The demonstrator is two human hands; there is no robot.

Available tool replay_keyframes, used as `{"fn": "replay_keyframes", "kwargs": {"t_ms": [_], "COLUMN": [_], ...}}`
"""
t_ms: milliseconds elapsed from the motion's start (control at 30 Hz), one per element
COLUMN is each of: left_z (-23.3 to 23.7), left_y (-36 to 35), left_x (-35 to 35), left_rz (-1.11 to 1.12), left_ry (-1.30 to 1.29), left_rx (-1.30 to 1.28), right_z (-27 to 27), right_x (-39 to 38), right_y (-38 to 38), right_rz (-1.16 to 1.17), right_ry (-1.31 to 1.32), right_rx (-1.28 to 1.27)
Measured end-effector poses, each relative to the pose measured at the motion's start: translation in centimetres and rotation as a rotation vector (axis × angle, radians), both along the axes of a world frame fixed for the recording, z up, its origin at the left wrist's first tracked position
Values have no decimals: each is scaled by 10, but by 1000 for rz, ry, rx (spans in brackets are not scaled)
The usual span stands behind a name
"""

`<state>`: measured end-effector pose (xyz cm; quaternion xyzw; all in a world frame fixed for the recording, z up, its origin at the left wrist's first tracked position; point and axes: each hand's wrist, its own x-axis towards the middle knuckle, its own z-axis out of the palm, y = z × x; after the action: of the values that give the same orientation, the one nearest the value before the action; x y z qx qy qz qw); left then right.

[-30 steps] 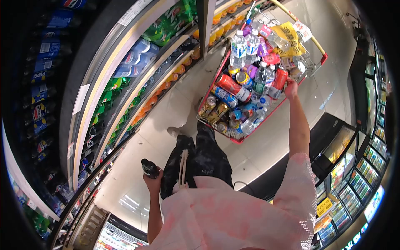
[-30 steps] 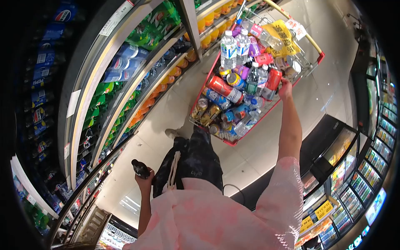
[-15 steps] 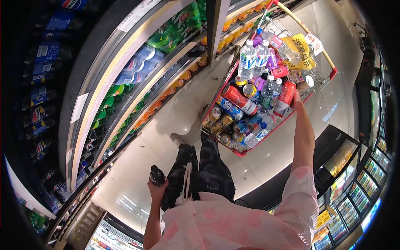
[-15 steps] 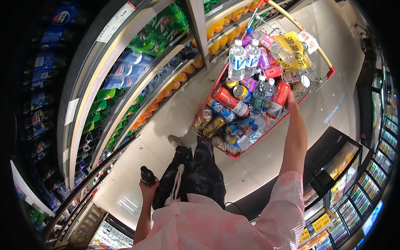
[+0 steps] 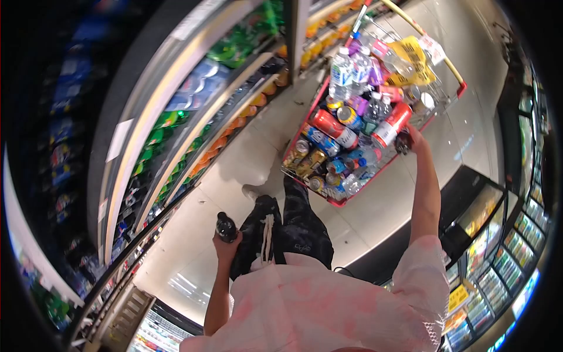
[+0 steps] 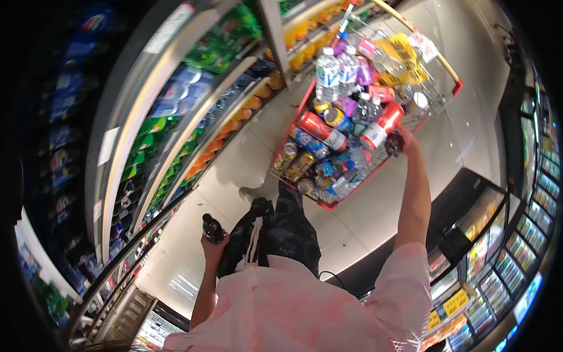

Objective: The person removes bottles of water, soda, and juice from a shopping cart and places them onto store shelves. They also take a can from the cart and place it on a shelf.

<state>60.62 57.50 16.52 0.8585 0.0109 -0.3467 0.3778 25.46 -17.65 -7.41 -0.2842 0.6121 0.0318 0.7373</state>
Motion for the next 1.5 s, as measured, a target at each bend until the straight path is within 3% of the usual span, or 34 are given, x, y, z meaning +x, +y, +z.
{"fn": "replay_keyframes", "kwargs": {"t_ms": [33,67,100,133,167,200,233,300,367,433,533,600,667,700,733,767,800,833,900,967,1033,1100,1133,1233,1333,1367,1433,1500], "left_z": [-3,-24,-37,-11,15,26,36,62,90,130,179,206,239,250,273,291,293,290,288,287,275,242,235,220,238,243,250,239], "left_y": [7,24,39,23,0,-3,-2,-1,7,16,45,69,84,92,91,92,99,111,145,154,159,177,173,177,168,168,164,168], "left_x": [0,-3,-4,0,11,18,21,33,51,79,147,196,237,252,259,269,285,306,341,356,371,404,406,421,408,407,409,417], "left_rz": [11,-15,-20,0,12,49,74,135,160,270,52,-31,4,35,43,51,-81,-143,-210,-89,107,214,265,273,208,155,39,88], "left_ry": [-4,-2,-14,-89,-162,-200,-223,-381,-659,-646,-1142,-1215,-1130,-1077,-990,-914,-1130,-1285,-1069,-998,-1150,-1016,-991,-959,-967,-936,-873,-772], "left_rx": [5,33,68,-4,-75,-130,-191,-157,-46,-239,-338,-319,-254,-192,-221,-250,-178,-54,139,0,-348,-640,-843,-867,-397,-398,-403,-516], "right_z": [17,80,95,120,117,136,146,208,242,289,360,360,414,401,413,433,454,479,484,502,515,519,510,478,485,475,457,444], "right_x": [-8,10,18,21,16,26,19,51,75,122,217,273,354,381,413,445,466,489,533,567,595,620,638,683,695,711,724,738], "right_y": [13,42,52,72,74,88,95,148,186,239,326,357,419,424,448,472,491,512,539,570,597,620,634,649,681,687,695,705], "right_rz": [1,-1,29,42,-88,-174,-161,-184,-134,-198,-282,-208,-44,77,135,236,260,346,517,550,571,589,543,624,457,455,594,691], "right_ry": [-102,-123,-143,-253,-210,-184,-272,-181,-197,-368,-522,-728,-862,-1107,-1041,-1174,-1019,-1133,-1109,-1178,-1216,-1218,-1255,-1220,-1281,-1452,-1416,-1483], "right_rx": [-118,-118,-162,-246,-58,-62,-19,-170,-233,-149,-137,86,27,342,186,140,144,62,-100,-157,-153,-88,-189,-196,-412,-520,-561,-594]}}
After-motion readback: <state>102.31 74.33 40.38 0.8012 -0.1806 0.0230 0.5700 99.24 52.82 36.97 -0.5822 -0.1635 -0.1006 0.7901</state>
